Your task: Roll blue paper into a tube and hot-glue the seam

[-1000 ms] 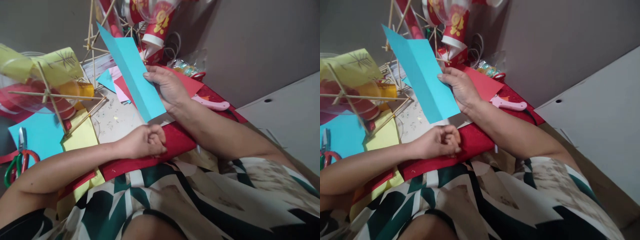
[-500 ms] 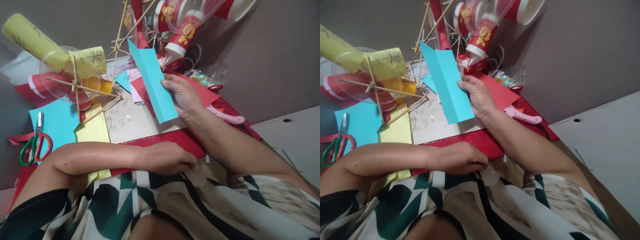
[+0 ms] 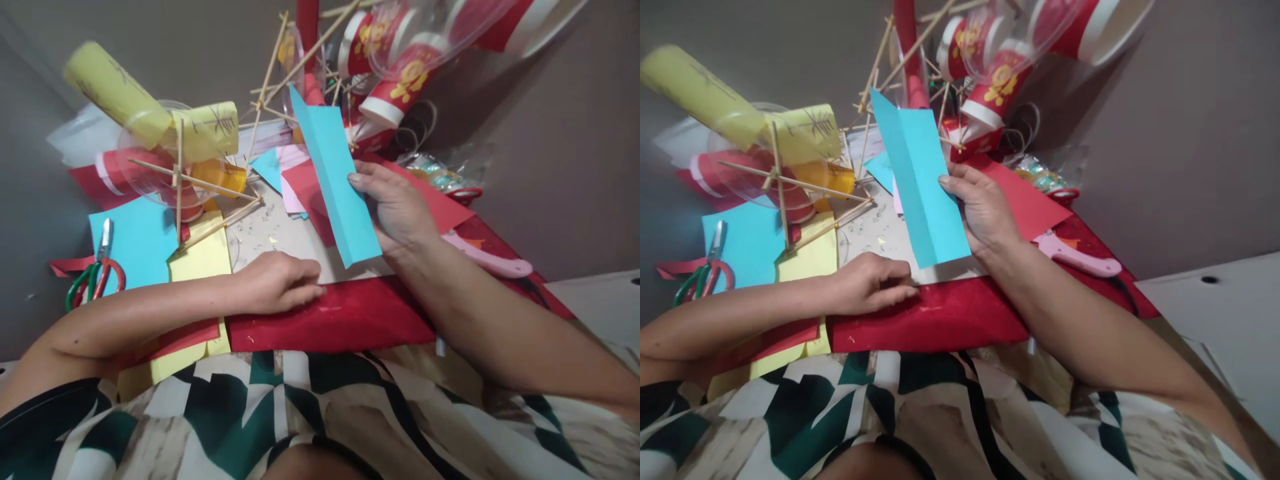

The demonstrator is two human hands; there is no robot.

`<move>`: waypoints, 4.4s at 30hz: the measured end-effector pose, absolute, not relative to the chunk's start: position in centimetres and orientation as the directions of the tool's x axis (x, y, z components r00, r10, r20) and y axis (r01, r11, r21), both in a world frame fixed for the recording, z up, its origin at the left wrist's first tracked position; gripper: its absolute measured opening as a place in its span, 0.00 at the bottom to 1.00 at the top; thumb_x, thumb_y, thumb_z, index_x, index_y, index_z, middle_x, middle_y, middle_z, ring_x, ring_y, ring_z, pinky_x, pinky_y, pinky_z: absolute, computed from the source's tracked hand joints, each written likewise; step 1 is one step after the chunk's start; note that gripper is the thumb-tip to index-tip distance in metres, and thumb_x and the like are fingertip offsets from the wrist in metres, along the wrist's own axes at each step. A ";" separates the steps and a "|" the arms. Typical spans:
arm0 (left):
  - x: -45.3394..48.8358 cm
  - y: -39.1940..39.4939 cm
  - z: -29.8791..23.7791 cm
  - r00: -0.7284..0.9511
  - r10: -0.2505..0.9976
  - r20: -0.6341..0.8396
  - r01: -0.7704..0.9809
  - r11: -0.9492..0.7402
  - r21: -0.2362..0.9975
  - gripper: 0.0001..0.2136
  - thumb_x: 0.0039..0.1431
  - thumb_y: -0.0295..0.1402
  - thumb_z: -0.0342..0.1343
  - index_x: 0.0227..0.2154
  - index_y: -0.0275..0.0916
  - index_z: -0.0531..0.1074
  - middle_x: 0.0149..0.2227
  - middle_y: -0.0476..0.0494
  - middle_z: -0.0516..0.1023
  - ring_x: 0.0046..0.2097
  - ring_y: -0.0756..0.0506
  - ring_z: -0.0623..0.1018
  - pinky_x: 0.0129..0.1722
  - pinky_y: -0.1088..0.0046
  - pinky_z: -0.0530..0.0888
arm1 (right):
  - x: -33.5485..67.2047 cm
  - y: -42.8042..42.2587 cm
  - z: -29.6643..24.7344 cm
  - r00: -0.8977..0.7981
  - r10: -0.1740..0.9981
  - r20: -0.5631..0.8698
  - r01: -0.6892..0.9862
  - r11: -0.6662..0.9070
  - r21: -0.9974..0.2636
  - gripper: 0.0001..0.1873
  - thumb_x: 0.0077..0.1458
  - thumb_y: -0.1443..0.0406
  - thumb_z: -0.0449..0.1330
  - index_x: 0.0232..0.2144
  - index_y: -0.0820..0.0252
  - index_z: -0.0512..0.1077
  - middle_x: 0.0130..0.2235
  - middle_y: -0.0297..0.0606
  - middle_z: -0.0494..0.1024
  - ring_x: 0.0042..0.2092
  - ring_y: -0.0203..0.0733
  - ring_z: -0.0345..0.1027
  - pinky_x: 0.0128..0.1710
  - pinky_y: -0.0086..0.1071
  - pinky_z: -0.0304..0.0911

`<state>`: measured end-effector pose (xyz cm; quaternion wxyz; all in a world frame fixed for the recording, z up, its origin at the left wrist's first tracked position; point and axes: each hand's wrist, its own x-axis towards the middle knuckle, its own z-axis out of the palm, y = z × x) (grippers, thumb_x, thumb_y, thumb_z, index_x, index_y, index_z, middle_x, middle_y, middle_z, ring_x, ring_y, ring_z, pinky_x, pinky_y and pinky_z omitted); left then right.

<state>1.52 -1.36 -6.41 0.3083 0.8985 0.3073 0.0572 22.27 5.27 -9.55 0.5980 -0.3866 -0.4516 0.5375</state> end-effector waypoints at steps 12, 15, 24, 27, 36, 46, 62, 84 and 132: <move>-0.3 -0.3 -6.4 0.725 0.671 -0.153 0.637 -0.569 0.521 0.11 0.60 0.34 0.59 0.41 0.33 0.77 0.39 0.39 0.80 0.39 0.44 0.79 0.39 0.69 0.75 | 21.2 4.0 -7.7 -0.036 0.991 -0.131 -0.398 -0.135 -0.907 0.14 0.40 0.62 0.71 0.32 0.53 0.76 0.28 0.29 0.80 0.28 0.38 0.74 0.31 0.35 0.73; 0.5 -3.3 -4.9 0.900 0.332 -0.283 0.395 -0.343 0.852 0.11 0.61 0.34 0.60 0.44 0.34 0.77 0.29 0.49 0.79 0.29 0.53 0.77 0.29 0.82 0.73 | 21.0 4.1 -7.7 -0.014 0.991 -0.130 -0.397 -0.125 -0.909 0.13 0.41 0.62 0.71 0.32 0.53 0.76 0.29 0.30 0.81 0.29 0.40 0.75 0.33 0.36 0.73; -2.2 2.0 -7.3 0.470 0.631 0.617 0.383 -0.776 0.501 0.18 0.60 0.26 0.56 0.54 0.35 0.69 0.49 0.34 0.78 0.31 0.52 0.76 0.36 0.73 0.77 | 20.5 3.9 -8.0 -0.072 0.977 -0.201 -0.485 -0.210 -0.849 0.14 0.38 0.64 0.73 0.29 0.58 0.75 0.28 0.30 0.81 0.29 0.35 0.72 0.33 0.30 0.69; -2.8 2.9 -8.7 0.586 0.484 0.650 0.362 -0.874 0.324 0.33 0.61 0.25 0.56 0.67 0.46 0.53 0.67 0.26 0.58 0.47 0.46 0.79 0.41 0.69 0.79 | 20.4 3.7 -8.3 -0.126 0.966 -0.224 -0.480 -0.257 -0.839 0.14 0.39 0.64 0.73 0.30 0.59 0.75 0.29 0.31 0.81 0.29 0.34 0.72 0.32 0.29 0.70; -2.9 1.6 -8.7 0.726 0.405 0.555 0.272 -0.911 0.309 0.18 0.66 0.38 0.53 0.57 0.44 0.70 0.65 0.31 0.67 0.58 0.39 0.76 0.53 0.63 0.74 | 20.2 3.3 -8.8 -0.293 0.922 -0.254 -0.438 -0.365 -0.821 0.12 0.45 0.63 0.70 0.34 0.57 0.74 0.30 0.31 0.81 0.29 0.36 0.73 0.33 0.32 0.69; -2.8 1.5 -8.4 0.801 0.338 0.494 0.083 -0.881 0.467 0.17 0.69 0.40 0.49 0.51 0.38 0.76 0.55 0.31 0.77 0.52 0.42 0.79 0.53 0.69 0.73 | 20.4 4.3 -8.6 -0.196 0.965 -0.174 -0.470 -0.248 -0.847 0.13 0.44 0.63 0.72 0.36 0.56 0.79 0.36 0.34 0.84 0.34 0.38 0.74 0.40 0.34 0.70; -1.3 3.8 -7.2 0.656 0.646 -0.391 -0.049 0.554 0.831 0.19 0.50 0.45 0.69 0.28 0.32 0.73 0.20 0.40 0.80 0.21 0.47 0.81 0.18 0.83 0.74 | 20.8 3.2 -9.3 0.027 0.992 0.123 0.010 0.123 -0.992 0.04 0.50 0.61 0.68 0.32 0.48 0.82 0.34 0.31 0.84 0.35 0.43 0.77 0.37 0.39 0.74; -2.2 5.9 -8.9 0.711 0.606 -0.357 -0.167 0.638 0.751 0.06 0.62 0.30 0.55 0.37 0.30 0.72 0.22 0.38 0.81 0.20 0.45 0.80 0.18 0.80 0.75 | 21.6 3.3 -9.5 -0.329 0.827 0.456 0.256 0.543 -0.800 0.24 0.58 0.72 0.58 0.48 0.35 0.78 0.50 0.33 0.82 0.51 0.47 0.77 0.52 0.43 0.74; -2.3 6.2 -8.2 0.647 0.650 -0.398 -0.183 0.639 0.747 0.08 0.63 0.24 0.55 0.43 0.30 0.75 0.33 0.35 0.85 0.34 0.43 0.85 0.32 0.76 0.82 | 22.5 4.2 -10.1 -0.526 0.633 0.568 0.536 0.765 -0.357 0.24 0.59 0.76 0.53 0.51 0.51 0.77 0.54 0.43 0.79 0.53 0.43 0.75 0.49 0.37 0.73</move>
